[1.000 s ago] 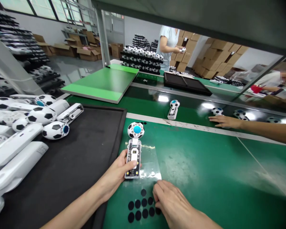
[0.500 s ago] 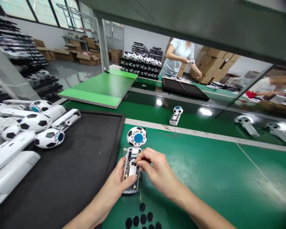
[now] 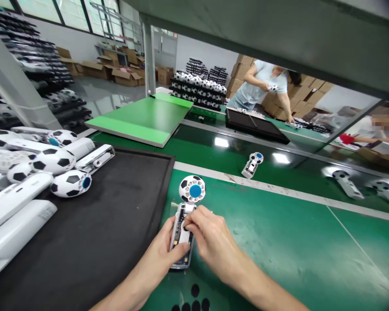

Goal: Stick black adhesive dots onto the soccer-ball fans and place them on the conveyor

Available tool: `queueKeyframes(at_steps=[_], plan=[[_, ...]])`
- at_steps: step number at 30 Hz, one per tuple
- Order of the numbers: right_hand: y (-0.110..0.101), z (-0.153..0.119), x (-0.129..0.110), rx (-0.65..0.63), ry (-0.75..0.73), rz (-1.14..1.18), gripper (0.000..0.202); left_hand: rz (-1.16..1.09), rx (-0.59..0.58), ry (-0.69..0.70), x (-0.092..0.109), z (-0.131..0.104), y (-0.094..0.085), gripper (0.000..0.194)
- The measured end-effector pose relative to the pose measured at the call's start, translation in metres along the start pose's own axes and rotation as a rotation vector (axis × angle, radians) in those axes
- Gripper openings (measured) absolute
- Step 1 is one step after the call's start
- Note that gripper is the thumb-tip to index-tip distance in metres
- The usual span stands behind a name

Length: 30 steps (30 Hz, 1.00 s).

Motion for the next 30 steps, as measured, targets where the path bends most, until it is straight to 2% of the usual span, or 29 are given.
queueKeyframes(at_steps=[12,17,23,27,30], plan=[[0.003,0.002,-0.001,-0.039,-0.028,-0.148,0.019,0.015,0.004,-0.011,-0.004,0.002,-0.002,0.058],[0.005,-0.006,-0.003,0.073,-0.091,-0.165,0.024,-0.003,0.057,-0.054,0.002,-0.004,0.002,0.054],[0.003,-0.019,-0.011,0.242,-0.128,-0.048,0.033,0.088,0.144,-0.047,0.002,-0.002,-0.004,0.046],[0.004,-0.027,-0.013,0.312,-0.137,-0.047,0.037,0.100,0.130,-0.020,-0.002,0.001,-0.006,0.044],[0.009,-0.034,-0.013,0.311,-0.178,-0.071,0.044,0.080,0.119,-0.004,0.000,-0.001,-0.004,0.040]])
Point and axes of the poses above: each hand's wrist, its own z-axis towards the middle knuckle, its own y-axis out of the palm, x = y × z, the point moved 7 cm from there along z, towards the middle knuckle, and after that the axes turned 6 degrees about -y, right-handed, at the moved point
